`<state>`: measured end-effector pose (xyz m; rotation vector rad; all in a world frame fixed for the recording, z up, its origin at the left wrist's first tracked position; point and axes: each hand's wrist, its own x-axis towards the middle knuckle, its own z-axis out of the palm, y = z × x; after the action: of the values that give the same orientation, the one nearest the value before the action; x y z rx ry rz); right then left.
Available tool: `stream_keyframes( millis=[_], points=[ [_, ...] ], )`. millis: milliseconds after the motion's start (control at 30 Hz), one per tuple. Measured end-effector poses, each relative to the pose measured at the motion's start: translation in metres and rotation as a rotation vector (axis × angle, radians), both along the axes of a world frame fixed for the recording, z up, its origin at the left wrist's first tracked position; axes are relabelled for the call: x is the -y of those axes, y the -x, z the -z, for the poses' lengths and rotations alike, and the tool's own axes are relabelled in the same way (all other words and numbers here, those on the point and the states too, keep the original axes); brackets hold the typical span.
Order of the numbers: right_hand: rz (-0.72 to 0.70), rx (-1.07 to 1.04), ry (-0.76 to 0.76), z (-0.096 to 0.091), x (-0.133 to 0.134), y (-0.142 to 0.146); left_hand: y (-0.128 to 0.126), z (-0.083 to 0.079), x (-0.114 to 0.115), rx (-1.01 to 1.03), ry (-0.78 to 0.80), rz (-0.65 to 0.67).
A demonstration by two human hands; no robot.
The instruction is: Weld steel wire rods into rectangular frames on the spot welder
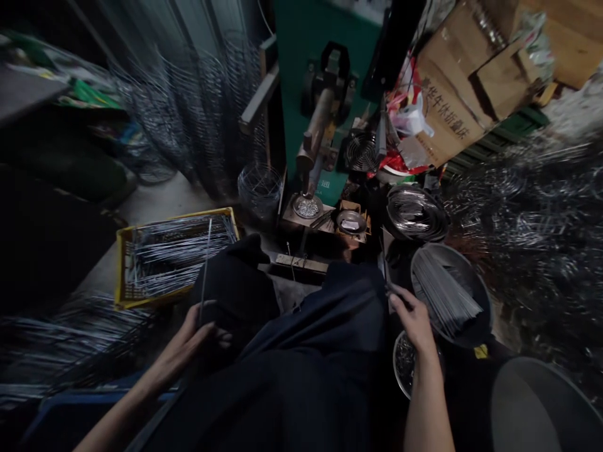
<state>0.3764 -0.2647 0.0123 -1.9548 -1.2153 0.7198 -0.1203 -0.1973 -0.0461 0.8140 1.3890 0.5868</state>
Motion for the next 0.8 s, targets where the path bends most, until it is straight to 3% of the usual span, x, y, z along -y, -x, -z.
stream_keyframes(
  millis=[100,167,300,533,667,800],
  points=[
    [-0.264,-0.062,-0.017,-0.02,-0.009,0.028,0.016,-0.009,-0.004,0.177,0.016,-0.175],
    [-0.361,-0.038,-0.01,-0.033,-0.014,0.043,0.023,-0.011,-0.007,0.213,-0.007,-0.232],
    [-0.424,0.041,-0.049,-0.059,-0.013,0.06,0.024,-0.009,-0.01,0.269,0.017,-0.255],
    [-0.479,0.247,-0.13,-0.094,0.012,0.078,-0.001,0.001,-0.01,0.442,0.126,-0.188],
    [-0.547,0.349,-0.156,-0.094,0.01,0.098,-0.015,-0.008,-0.01,0.427,0.085,-0.143],
    [-0.651,0.434,-0.055,-0.074,-0.01,0.118,-0.027,-0.024,-0.011,0.416,0.064,-0.119]
  ],
)
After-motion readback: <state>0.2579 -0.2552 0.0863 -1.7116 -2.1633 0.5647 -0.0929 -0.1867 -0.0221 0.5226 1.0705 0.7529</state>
